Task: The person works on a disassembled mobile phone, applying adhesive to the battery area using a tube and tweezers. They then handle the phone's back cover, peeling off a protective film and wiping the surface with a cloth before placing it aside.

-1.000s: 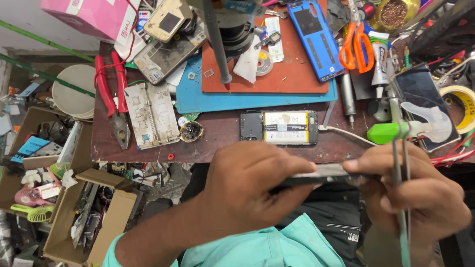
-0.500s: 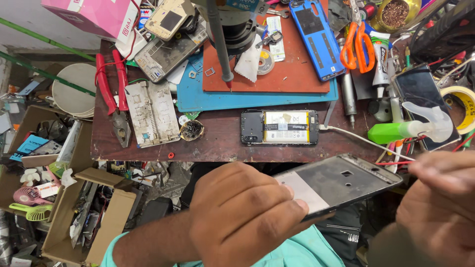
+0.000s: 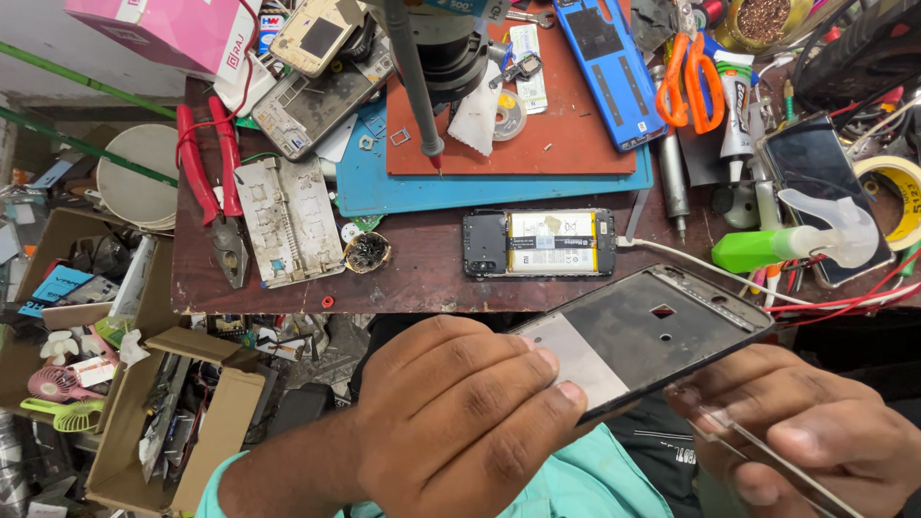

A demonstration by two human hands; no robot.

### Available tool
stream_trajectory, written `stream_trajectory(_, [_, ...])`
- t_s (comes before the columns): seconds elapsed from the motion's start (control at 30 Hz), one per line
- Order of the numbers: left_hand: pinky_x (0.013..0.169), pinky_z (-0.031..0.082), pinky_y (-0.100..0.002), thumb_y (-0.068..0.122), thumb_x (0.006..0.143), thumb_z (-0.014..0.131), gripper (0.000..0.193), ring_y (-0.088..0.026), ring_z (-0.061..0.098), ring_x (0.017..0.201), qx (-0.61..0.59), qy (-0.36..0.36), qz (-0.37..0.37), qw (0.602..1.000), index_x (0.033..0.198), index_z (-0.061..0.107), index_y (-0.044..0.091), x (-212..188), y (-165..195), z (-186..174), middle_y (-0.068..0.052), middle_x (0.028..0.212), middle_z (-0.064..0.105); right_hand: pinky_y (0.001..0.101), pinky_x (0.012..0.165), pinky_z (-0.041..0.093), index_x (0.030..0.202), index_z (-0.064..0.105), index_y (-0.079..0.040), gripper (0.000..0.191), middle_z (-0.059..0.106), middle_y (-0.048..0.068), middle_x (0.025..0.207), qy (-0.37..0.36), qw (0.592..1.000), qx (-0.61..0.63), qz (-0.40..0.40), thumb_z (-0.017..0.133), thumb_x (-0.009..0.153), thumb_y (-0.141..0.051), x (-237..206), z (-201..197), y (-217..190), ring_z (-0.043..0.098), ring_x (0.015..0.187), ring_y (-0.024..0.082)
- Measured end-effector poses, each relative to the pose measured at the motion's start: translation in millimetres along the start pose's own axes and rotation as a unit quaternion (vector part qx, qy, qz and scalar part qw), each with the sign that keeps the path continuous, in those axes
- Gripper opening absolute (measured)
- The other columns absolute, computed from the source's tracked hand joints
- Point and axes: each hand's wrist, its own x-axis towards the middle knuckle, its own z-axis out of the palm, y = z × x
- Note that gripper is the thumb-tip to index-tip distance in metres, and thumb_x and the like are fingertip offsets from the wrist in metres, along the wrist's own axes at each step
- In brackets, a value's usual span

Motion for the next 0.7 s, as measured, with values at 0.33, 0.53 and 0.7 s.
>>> stream_trajectory(0.33, [0.072,0.062,-0.035,0.001,0.086,0.074,0.018,-0.024,0.075,0.086,0.013,-0.002,-0.002,1.000,0.103,0.067,0.000,-3,-3,6,-0.011,0.092,0.070,0.0467,0.088,0.067,0.114,0.066,-0.013,0.043,0.077,0.007,0.097,-0.057,0.995,-0.069,0.031,0.086,0.077,-0.003,6,-6,-6,0.081,0.096,0.026])
stream_trajectory(0.53, [0.072,0.062,-0.035,0.001,0.086,0.072,0.020,-0.025,0.075,0.086,0.007,0.000,0.009,1.000,0.105,0.067,-0.001,-7,-5,8,-0.012,0.093,0.070,0.0501,0.094,0.064,0.106,0.063,-0.014,0.032,0.076,0.008,0.095,-0.035,0.981,-0.189,0.013,0.082,0.081,-0.012,24,18,-18,0.080,0.097,0.026])
stream_trajectory(0.7, [0.075,0.062,-0.035,0.003,0.088,0.072,0.020,-0.024,0.075,0.088,0.004,-0.009,0.017,1.000,0.107,0.066,0.000,-8,-5,9,-0.011,0.095,0.071,0.0495,0.093,0.064,0.104,0.064,-0.014,0.031,0.076,0.010,0.094,-0.023,0.981,-0.191,0.031,0.083,0.079,-0.012,31,27,-25,0.080,0.096,0.028])
